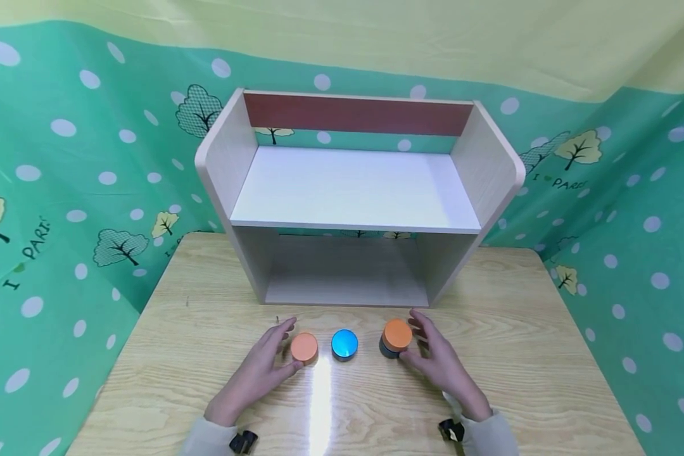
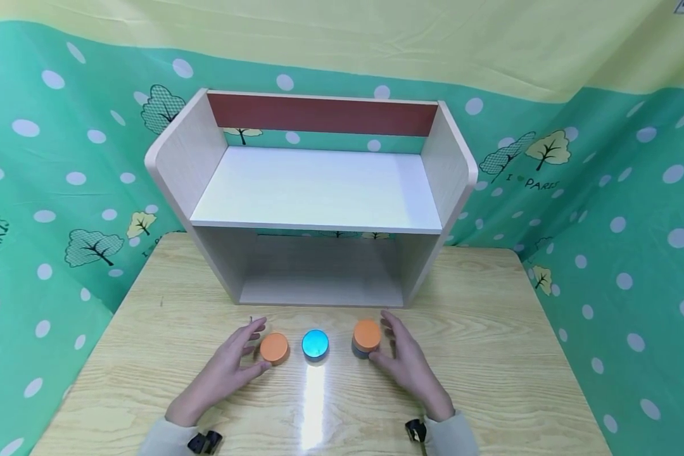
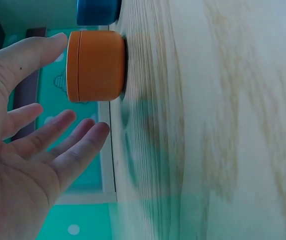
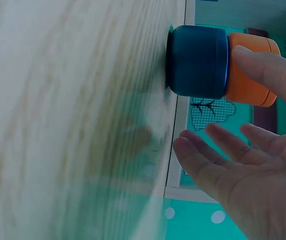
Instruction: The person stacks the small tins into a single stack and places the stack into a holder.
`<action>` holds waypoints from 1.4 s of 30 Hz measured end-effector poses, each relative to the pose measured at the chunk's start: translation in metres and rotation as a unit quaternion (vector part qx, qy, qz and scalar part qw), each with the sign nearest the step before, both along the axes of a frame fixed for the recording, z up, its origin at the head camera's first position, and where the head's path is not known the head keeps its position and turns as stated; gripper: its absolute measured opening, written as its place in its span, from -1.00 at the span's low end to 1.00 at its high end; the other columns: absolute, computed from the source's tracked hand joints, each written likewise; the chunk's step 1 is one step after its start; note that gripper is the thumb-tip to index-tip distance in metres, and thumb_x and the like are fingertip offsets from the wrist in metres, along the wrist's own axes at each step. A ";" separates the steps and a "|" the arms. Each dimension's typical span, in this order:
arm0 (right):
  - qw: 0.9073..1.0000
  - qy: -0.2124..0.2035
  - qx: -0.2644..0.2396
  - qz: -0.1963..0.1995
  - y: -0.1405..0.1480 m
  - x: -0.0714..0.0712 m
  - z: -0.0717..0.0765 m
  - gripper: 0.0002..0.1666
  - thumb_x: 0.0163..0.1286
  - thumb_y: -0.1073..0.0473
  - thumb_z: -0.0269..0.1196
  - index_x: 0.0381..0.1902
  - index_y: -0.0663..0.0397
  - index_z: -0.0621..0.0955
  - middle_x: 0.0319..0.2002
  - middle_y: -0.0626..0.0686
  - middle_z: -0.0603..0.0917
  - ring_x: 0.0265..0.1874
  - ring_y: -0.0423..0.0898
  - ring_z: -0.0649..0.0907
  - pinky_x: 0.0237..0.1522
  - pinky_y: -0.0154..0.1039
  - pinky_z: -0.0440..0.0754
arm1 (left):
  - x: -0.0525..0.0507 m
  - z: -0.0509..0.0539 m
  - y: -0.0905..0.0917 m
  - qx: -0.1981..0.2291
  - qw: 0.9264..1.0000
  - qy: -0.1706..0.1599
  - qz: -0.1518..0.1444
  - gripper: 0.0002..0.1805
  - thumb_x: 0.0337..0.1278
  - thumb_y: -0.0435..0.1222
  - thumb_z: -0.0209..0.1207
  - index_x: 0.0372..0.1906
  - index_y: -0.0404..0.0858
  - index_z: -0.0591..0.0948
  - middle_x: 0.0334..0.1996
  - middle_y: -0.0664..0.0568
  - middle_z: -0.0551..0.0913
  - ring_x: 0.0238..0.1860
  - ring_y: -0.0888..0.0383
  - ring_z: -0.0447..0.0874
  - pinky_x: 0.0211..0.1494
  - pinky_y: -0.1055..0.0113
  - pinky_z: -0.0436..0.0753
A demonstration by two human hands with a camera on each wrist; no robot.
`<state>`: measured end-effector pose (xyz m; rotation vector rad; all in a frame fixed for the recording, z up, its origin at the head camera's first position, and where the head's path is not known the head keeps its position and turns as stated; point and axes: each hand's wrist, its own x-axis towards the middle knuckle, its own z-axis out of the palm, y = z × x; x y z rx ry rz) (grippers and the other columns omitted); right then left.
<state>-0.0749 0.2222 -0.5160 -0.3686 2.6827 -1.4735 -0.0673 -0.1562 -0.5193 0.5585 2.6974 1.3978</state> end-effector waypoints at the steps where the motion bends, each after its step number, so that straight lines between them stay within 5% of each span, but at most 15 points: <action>1: 1.000 -0.002 -0.001 0.001 -0.001 0.000 -0.001 0.03 0.22 0.32 0.47 0.53 0.16 0.18 0.32 0.27 0.45 0.24 0.21 0.51 0.23 0.21 0.49 | 0.000 0.000 0.000 0.000 1.000 -0.001 0.001 0.00 -0.01 -0.35 0.49 0.54 -0.20 0.21 0.37 -0.20 0.38 0.27 -0.17 0.45 0.22 0.06 0.58; 7: 1.000 -0.017 -0.015 0.008 -0.004 0.001 -0.004 -0.03 0.23 0.34 0.45 0.51 0.09 0.23 0.24 0.13 0.54 0.19 0.11 0.55 0.23 0.11 0.52 | 0.002 -0.001 0.003 -0.008 1.000 -0.007 0.006 -0.01 -0.02 -0.37 0.49 0.53 -0.24 0.23 0.36 -0.18 0.41 0.26 -0.14 0.48 0.23 0.08 0.58; 20: 0.998 -0.047 -0.042 0.014 -0.010 0.000 -0.009 -0.01 0.24 0.47 0.39 0.54 0.09 0.19 0.29 0.18 0.49 0.25 0.15 0.51 0.28 0.06 0.47 | 0.000 -0.004 0.007 0.001 1.000 0.014 -0.010 -0.07 0.00 -0.43 0.48 0.49 -0.33 0.27 0.26 -0.22 0.49 0.16 -0.01 0.55 0.10 0.12 0.66; 42: 0.997 -0.058 -0.048 0.010 -0.012 -0.001 -0.007 -0.01 0.21 0.52 0.38 0.52 0.13 0.21 0.31 0.18 0.47 0.24 0.14 0.52 0.28 0.03 0.47 | 0.000 -0.006 0.011 -0.020 1.000 0.001 0.008 -0.08 0.01 -0.41 0.48 0.49 -0.25 0.30 0.25 -0.12 0.49 0.19 0.02 0.53 0.23 0.13 0.57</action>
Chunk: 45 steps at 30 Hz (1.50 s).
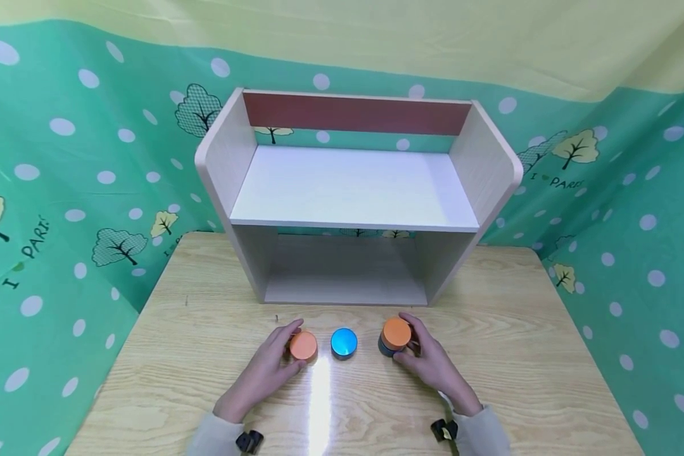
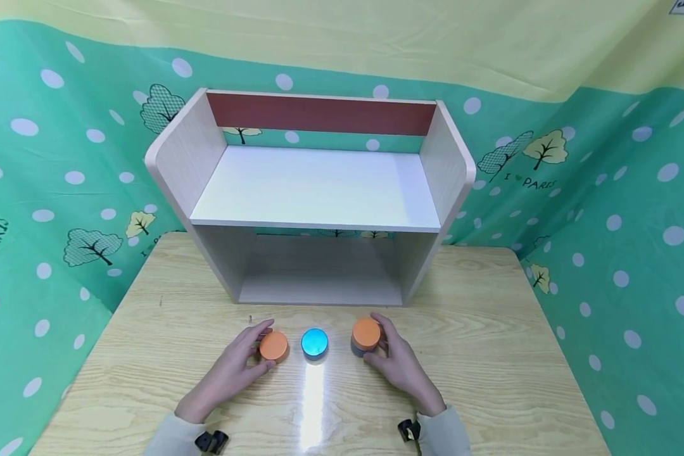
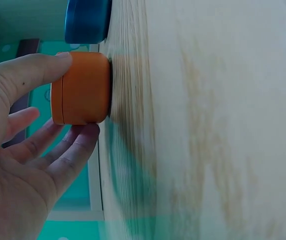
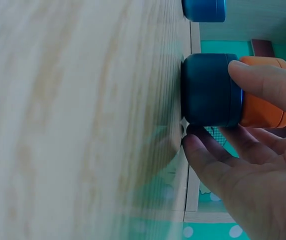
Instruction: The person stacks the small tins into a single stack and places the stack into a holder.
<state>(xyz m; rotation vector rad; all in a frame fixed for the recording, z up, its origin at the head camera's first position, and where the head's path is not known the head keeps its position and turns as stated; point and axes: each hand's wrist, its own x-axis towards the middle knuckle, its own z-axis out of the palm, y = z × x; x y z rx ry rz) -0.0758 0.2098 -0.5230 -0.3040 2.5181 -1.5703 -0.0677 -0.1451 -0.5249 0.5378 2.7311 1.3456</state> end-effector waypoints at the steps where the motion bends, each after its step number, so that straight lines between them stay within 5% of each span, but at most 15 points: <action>1: 1.000 0.000 0.000 0.000 0.000 0.000 0.000 -0.01 0.22 0.52 0.38 0.52 0.13 0.21 0.31 0.18 0.47 0.24 0.14 0.52 0.28 0.03 0.47 | 0.000 0.000 0.000 0.000 1.000 -0.001 0.000 -0.08 0.01 -0.41 0.48 0.50 -0.25 0.29 0.25 -0.13 0.49 0.20 0.02 0.53 0.24 0.13 0.57; 15: 1.000 -0.010 0.003 -0.007 0.000 0.000 -0.001 -0.01 0.23 0.52 0.37 0.54 0.10 0.19 0.32 0.18 0.46 0.26 0.14 0.51 0.30 0.02 0.46 | 0.001 0.002 0.000 0.010 1.000 0.004 0.000 -0.11 0.02 -0.41 0.47 0.48 -0.30 0.30 0.25 -0.12 0.49 0.19 0.04 0.53 0.19 0.13 0.61; 45: 1.000 0.007 0.005 0.000 0.001 0.000 -0.003 -0.02 0.24 0.48 0.38 0.53 0.10 0.20 0.29 0.16 0.49 0.23 0.13 0.53 0.28 0.04 0.48 | -0.011 0.029 0.010 0.054 0.998 0.024 -0.027 -0.10 -0.05 -0.44 0.50 0.44 -0.34 0.32 0.21 -0.12 0.52 0.20 0.05 0.51 0.19 0.22 0.61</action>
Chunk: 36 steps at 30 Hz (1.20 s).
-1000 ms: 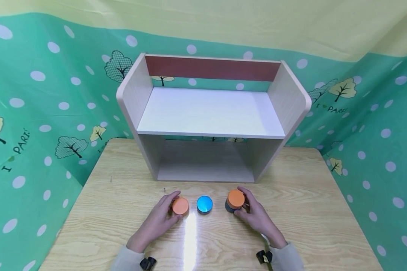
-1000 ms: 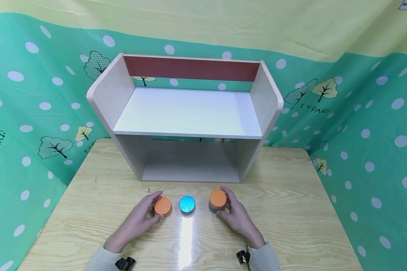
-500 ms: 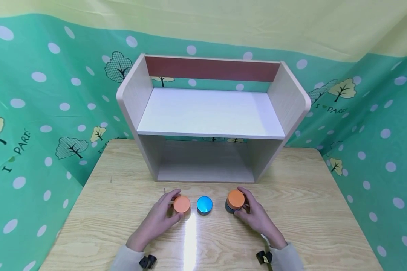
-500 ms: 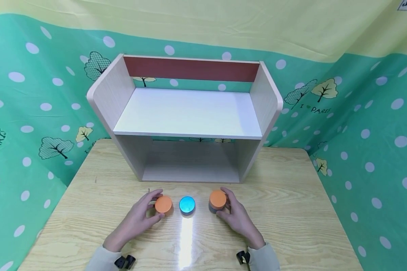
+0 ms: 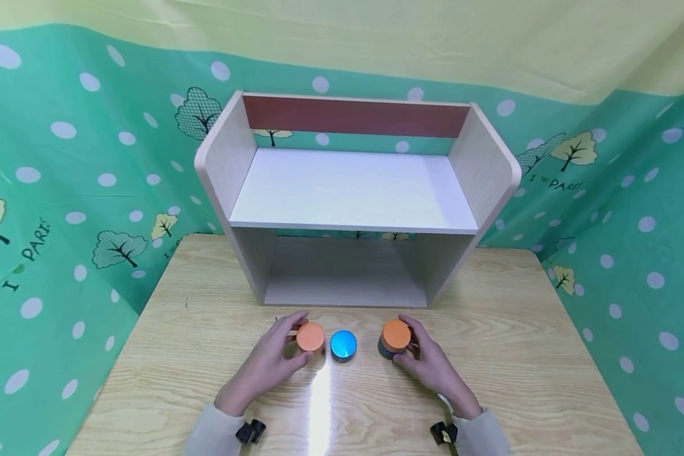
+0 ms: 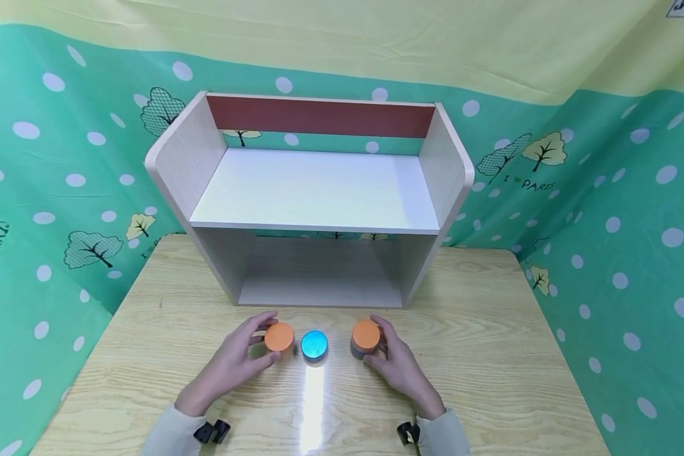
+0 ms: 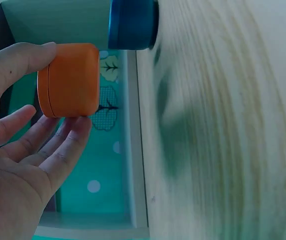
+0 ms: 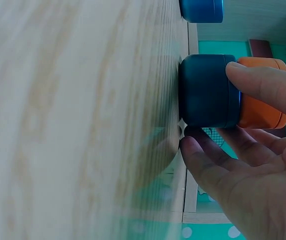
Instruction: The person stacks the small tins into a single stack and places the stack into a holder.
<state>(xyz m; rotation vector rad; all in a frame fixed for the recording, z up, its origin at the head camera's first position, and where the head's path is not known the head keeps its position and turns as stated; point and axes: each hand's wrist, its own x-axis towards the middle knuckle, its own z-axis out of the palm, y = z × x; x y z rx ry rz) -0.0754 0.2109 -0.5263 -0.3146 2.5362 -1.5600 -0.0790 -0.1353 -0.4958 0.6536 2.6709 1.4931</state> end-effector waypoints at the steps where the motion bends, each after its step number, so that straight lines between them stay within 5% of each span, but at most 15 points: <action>1: 1.000 0.001 0.001 0.000 0.000 0.000 0.000 -0.02 0.24 0.48 0.38 0.53 0.10 0.20 0.29 0.16 0.49 0.22 0.12 0.53 0.27 0.04 0.48 | -0.001 0.001 0.001 0.000 1.000 0.000 -0.002 -0.10 -0.05 -0.44 0.50 0.44 -0.34 0.31 0.21 -0.13 0.51 0.21 0.05 0.51 0.19 0.22 0.61; 18: 1.000 -0.001 -0.001 -0.003 -0.001 0.000 0.002 -0.02 0.23 0.48 0.39 0.53 0.09 0.22 0.28 0.15 0.50 0.22 0.12 0.54 0.27 0.03 0.49 | -0.010 0.013 0.009 0.004 1.000 -0.001 -0.019 -0.16 0.05 -0.38 0.47 0.45 -0.25 0.33 0.21 -0.03 0.50 0.22 0.08 0.49 0.17 0.14 0.63; 36: 1.000 -0.012 0.003 -0.009 -0.001 0.000 0.002 -0.02 0.23 0.48 0.39 0.52 0.05 0.23 0.31 0.14 0.47 0.25 0.11 0.51 0.30 0.04 0.46 | -0.021 0.016 0.025 0.010 0.999 0.014 -0.052 -0.16 0.08 -0.35 0.46 0.45 -0.25 0.31 0.23 -0.05 0.51 0.24 0.11 0.48 0.19 0.27 0.60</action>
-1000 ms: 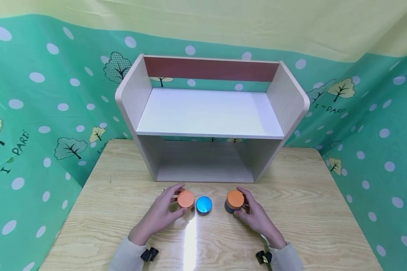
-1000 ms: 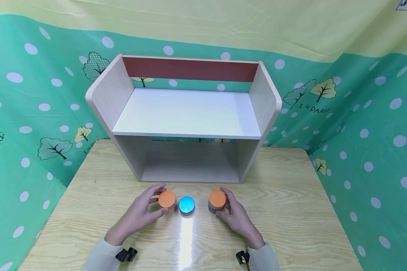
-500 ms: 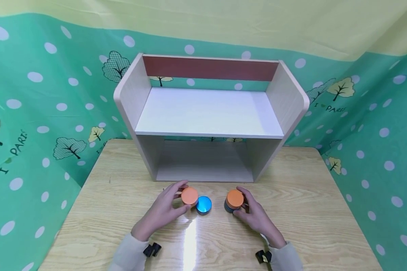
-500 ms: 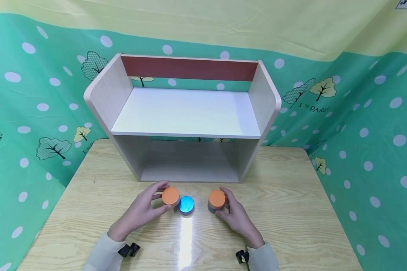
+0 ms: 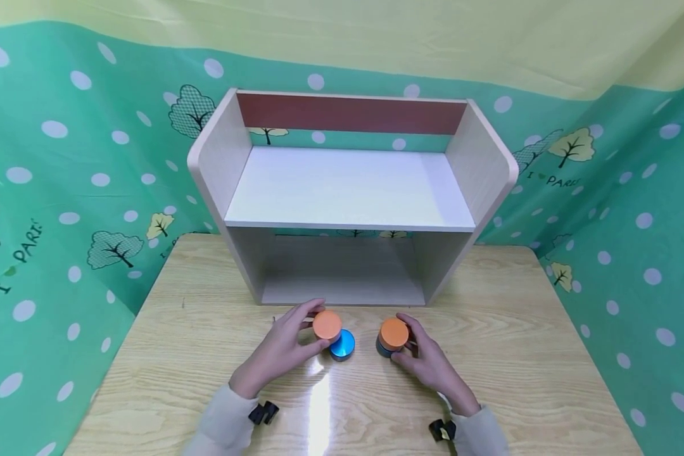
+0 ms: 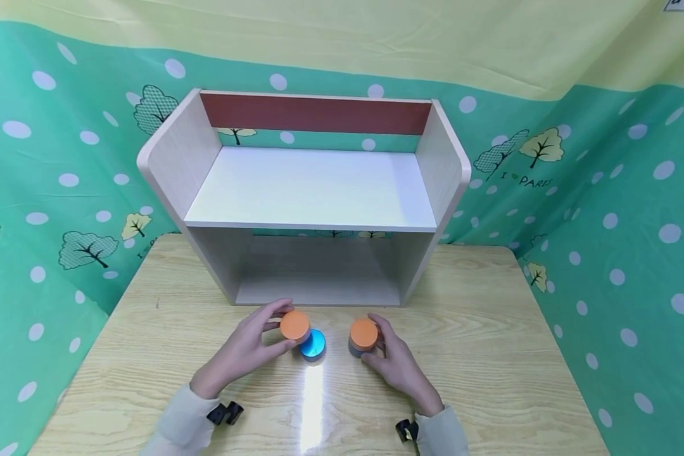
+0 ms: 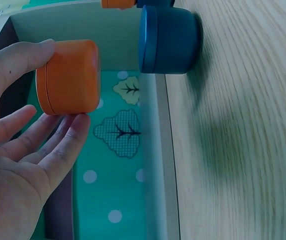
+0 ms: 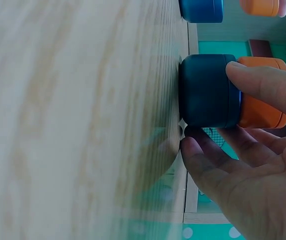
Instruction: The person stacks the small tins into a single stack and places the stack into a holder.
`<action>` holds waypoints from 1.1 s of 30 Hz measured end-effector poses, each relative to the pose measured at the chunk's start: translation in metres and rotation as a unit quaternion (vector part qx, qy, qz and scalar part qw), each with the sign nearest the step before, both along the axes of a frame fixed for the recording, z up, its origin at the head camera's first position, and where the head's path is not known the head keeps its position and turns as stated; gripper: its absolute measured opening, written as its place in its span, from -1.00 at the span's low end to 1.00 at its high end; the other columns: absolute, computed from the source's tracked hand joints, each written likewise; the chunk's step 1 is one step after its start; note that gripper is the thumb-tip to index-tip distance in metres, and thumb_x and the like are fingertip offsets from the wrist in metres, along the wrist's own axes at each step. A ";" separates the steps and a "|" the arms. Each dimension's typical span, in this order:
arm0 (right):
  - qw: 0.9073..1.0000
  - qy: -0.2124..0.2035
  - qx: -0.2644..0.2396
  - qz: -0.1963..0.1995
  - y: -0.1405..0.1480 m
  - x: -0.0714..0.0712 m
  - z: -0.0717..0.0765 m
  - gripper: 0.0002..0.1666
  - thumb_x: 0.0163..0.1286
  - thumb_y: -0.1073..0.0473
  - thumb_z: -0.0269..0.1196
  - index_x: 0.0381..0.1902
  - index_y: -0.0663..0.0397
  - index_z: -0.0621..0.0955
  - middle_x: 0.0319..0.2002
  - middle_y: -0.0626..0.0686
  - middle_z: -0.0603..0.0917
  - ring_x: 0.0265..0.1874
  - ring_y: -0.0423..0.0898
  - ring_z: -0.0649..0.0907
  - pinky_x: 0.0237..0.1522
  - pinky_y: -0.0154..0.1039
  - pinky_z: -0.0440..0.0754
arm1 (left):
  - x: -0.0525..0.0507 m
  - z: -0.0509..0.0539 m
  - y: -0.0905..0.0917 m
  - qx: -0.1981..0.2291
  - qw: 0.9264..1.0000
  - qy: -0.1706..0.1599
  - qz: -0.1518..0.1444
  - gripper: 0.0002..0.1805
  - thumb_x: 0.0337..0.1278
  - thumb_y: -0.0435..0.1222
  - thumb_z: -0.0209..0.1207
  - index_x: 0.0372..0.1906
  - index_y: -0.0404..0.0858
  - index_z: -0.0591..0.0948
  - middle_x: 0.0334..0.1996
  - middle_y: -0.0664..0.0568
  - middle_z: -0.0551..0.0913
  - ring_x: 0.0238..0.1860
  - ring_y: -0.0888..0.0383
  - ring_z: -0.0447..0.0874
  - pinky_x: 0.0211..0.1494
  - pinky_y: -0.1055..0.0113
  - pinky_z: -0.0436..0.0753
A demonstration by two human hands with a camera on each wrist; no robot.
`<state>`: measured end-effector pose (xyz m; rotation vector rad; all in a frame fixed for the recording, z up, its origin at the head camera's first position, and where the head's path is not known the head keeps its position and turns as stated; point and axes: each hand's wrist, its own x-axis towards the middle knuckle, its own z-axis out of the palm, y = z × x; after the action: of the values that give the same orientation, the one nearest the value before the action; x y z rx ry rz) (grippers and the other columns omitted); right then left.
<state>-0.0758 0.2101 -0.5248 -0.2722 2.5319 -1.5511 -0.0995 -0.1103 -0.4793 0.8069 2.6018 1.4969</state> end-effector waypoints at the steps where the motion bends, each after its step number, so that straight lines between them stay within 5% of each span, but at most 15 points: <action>1: 1.000 0.000 0.001 -0.001 0.000 0.000 0.000 -0.03 0.23 0.48 0.39 0.52 0.05 0.23 0.32 0.14 0.47 0.26 0.12 0.51 0.30 0.04 0.45 | -0.001 0.000 0.001 0.001 1.000 0.003 -0.002 -0.16 0.07 -0.35 0.46 0.45 -0.27 0.31 0.23 -0.08 0.51 0.24 0.10 0.48 0.19 0.26 0.61; 11: 1.000 -0.002 0.008 0.000 0.000 -0.001 0.002 -0.03 0.23 0.47 0.39 0.52 0.04 0.23 0.31 0.14 0.48 0.25 0.11 0.52 0.30 0.02 0.46 | -0.007 0.001 0.006 0.012 0.999 0.032 -0.019 -0.16 0.08 -0.33 0.46 0.44 -0.29 0.31 0.22 -0.12 0.51 0.22 0.04 0.51 0.17 0.18 0.62; 33: 1.000 0.001 -0.001 0.011 0.002 -0.001 -0.001 -0.03 0.27 0.42 0.39 0.54 0.07 0.19 0.30 0.14 0.48 0.26 0.11 0.51 0.30 0.05 0.46 | -0.022 0.009 0.018 0.004 0.999 0.020 -0.042 -0.17 0.10 -0.27 0.46 0.44 -0.25 0.31 0.23 -0.02 0.51 0.23 0.13 0.51 0.22 0.25 0.59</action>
<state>-0.0770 0.2118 -0.5256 -0.2994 2.5202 -1.5466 -0.1213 -0.0926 -0.4699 0.9443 2.5558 1.4853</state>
